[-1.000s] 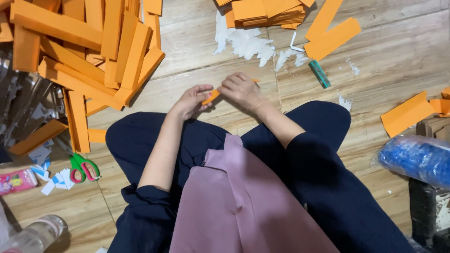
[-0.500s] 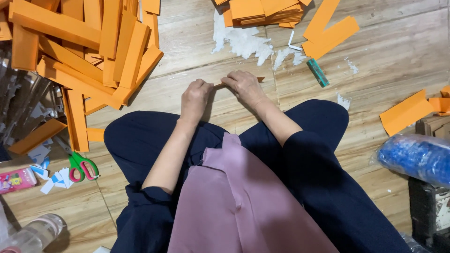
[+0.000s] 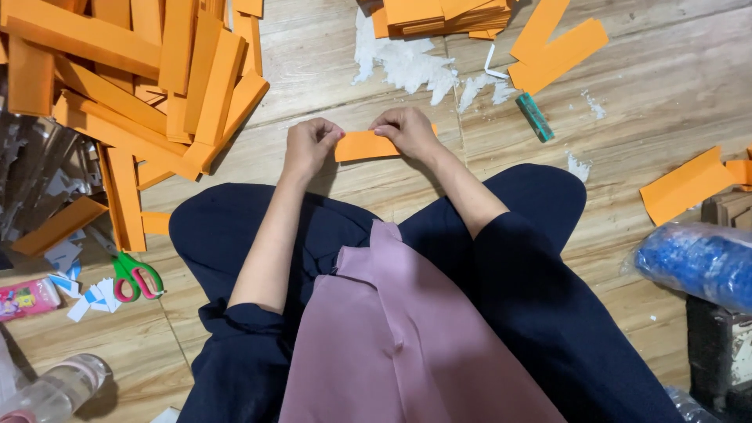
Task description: Folding orange paper strips in half and stacking them on the floor.
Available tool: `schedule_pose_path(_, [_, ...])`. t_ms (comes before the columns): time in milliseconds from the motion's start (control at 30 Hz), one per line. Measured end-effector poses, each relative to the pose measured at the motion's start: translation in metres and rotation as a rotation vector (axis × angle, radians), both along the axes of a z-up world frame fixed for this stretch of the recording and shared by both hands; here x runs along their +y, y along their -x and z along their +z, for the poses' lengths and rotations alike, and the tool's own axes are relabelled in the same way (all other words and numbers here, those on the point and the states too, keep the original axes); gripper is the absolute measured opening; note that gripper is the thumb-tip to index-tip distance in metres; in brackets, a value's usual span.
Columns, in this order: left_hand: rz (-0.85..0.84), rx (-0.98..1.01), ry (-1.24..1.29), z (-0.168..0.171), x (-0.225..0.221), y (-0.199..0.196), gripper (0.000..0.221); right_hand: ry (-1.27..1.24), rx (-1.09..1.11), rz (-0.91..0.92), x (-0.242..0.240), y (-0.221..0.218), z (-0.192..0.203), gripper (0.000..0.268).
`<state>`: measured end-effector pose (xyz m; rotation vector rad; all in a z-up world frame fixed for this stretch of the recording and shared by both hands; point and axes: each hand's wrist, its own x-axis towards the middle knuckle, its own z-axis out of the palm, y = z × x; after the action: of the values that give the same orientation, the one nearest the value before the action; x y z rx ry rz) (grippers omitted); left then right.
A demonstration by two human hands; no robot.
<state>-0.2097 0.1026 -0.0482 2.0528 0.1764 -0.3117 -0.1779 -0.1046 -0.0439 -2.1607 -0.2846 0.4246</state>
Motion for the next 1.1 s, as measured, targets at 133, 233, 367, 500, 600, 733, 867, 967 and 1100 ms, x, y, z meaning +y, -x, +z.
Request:
schedule_pose_path(133, [0.012, 0.029, 0.023, 0.005, -0.001, 0.0, 0.002, 0.012, 0.04, -0.002, -0.001, 0.0, 0.003, 0.007])
schedule_pose_path(233, [0.011, 0.034, 0.024, 0.007, 0.0, 0.001, 0.002, 0.003, 0.024, 0.012, -0.001, -0.001, 0.001, 0.006])
schedule_pose_path(367, [-0.076, -0.099, 0.006, 0.021, 0.002, 0.004, 0.006, 0.059, -0.077, 0.009, -0.001, 0.001, 0.01, 0.004])
schedule_pose_path(500, [-0.171, -0.426, -0.301, 0.039, 0.002, 0.008, 0.004, 0.267, -0.668, 0.185, 0.0, 0.001, 0.009, 0.011])
schedule_pose_path(600, [-0.228, -0.456, -0.506, 0.01, -0.004, 0.019, 0.005, 0.404, -0.769, 0.28, 0.001, 0.004, -0.021, 0.012])
schedule_pose_path(733, [-0.207, -0.466, -0.535, -0.005, -0.002, 0.025, 0.004, 0.387, -0.757, 0.32, 0.006, 0.014, -0.006, 0.014])
schedule_pose_path(867, [-0.187, -0.603, -0.548, 0.014, -0.001, 0.021, 0.004, 0.241, -0.66, 0.268, 0.01, 0.014, 0.01, 0.014])
schedule_pose_path(967, [-0.167, -0.779, -0.637, 0.018, -0.002, 0.02, 0.008, 0.269, -0.758, 0.228, 0.009, 0.012, 0.013, 0.012])
schedule_pose_path(1100, [-0.185, -0.907, -0.781, -0.011, -0.006, 0.023, 0.011, 0.337, -0.737, 0.225, 0.011, 0.019, 0.013, 0.01])
